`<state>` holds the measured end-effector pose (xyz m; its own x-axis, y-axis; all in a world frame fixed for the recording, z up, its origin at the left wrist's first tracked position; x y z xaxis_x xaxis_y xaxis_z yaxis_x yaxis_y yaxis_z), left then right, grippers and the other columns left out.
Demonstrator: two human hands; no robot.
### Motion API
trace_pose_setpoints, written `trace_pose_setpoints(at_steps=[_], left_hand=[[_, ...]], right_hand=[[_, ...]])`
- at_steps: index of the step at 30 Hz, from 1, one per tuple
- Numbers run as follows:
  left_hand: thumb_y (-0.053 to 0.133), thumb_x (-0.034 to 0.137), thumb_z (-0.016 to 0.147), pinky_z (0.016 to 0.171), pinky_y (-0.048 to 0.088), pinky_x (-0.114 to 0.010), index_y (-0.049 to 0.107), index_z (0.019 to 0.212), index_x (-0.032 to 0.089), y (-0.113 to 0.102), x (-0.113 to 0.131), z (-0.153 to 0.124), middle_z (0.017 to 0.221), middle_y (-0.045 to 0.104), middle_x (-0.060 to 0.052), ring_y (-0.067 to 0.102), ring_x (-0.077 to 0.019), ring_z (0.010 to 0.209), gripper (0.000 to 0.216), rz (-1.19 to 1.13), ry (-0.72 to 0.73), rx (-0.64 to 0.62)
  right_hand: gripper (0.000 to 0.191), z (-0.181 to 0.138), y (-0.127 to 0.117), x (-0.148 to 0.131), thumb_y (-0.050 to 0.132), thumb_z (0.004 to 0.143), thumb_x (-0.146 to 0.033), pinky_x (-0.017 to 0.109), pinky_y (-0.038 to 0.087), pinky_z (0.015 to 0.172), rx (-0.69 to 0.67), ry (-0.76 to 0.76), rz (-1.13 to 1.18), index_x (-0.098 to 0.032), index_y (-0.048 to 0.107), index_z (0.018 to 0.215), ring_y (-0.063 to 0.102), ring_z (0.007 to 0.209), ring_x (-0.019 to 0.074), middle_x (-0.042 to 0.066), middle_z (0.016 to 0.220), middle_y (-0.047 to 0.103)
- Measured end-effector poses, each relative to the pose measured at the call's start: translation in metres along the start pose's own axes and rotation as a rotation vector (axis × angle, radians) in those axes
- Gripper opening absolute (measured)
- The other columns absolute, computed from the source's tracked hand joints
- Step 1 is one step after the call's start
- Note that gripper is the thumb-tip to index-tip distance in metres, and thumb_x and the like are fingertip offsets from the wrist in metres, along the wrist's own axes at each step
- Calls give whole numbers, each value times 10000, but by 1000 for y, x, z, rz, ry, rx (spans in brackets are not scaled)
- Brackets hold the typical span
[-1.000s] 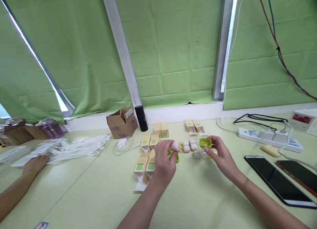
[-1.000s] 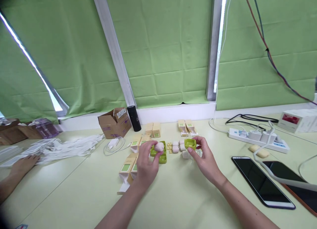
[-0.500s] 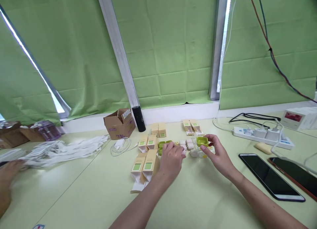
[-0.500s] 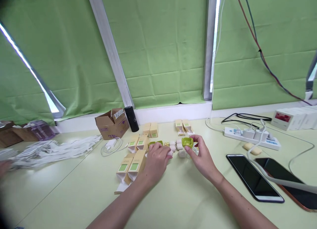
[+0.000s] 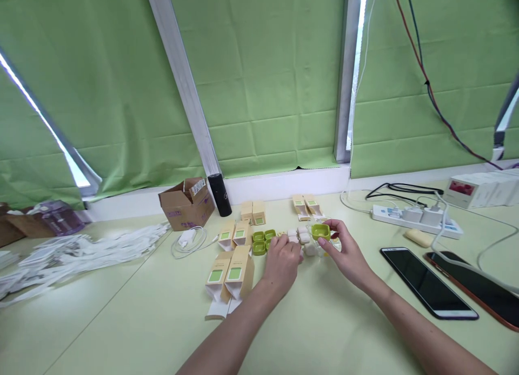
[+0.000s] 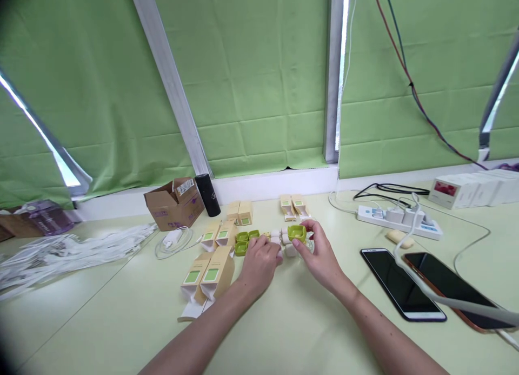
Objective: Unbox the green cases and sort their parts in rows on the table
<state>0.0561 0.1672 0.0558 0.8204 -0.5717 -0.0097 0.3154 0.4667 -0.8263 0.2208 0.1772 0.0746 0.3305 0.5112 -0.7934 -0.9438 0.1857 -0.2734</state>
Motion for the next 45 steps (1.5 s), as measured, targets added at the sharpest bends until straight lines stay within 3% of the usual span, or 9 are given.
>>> trace_pose_setpoints(at_steps=[10,19,24,27,33,45], left_hand=[[580,120,959,848,408,-457,688,952,188,5,2,0,938,677,-117,545,-292,999,128,-5,-1,16],[627,129,911,858,401,-475,669,1016,163,-3,5,1,1009,677,-135,513,-314,1039,118,62,-41,-44],[722,269,895,928,397,-478,645,1163,163,-2,9,10,1182,652,-126,479,-323,1154,298,76,-86,-73],[737,330,894,957,393,-483,663,1151,166,7,12,17,1243,625,-128,463,-327,1182,313,106,-98,-125],[658,238,930,947,396,-482,691,1090,122,22,11,20,1221,628,-147,472,-326,1155,200,154,-145,-194],[617,221,914,955,400,-508,682,1097,101,22,12,18,1181,627,-184,477,-353,1156,228,154,-178,-201]], right_hand=[[380,-2,5,1,619,936,-511,441,486,935,-30,6,-12,-266,521,1209,598,1072,261,60,1191,649],[387,-3,4,1,618,935,-519,435,484,932,-34,10,-5,-267,520,1212,595,1065,257,61,1196,645],[396,-1,1,0,628,921,-534,436,484,938,-12,23,16,-278,529,1207,598,1069,264,60,1208,646],[390,0,-1,1,634,914,-535,443,484,943,-3,40,26,-282,530,1192,598,1062,266,61,1211,644],[380,0,-2,1,622,920,-530,441,486,946,-3,41,20,-289,527,1198,602,1038,259,51,1191,639],[380,0,0,1,632,912,-523,449,481,944,-4,49,24,-288,533,1193,591,1044,265,56,1193,638]])
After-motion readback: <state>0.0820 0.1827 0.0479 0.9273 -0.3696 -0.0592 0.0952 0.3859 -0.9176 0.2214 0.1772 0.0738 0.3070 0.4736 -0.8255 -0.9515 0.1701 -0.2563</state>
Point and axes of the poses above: each hand's wrist, its own z-axis towards the middle knuckle, its own y-axis out of the palm, x = y × z, the point moved 8 cm from there along z, towards the middle knuckle
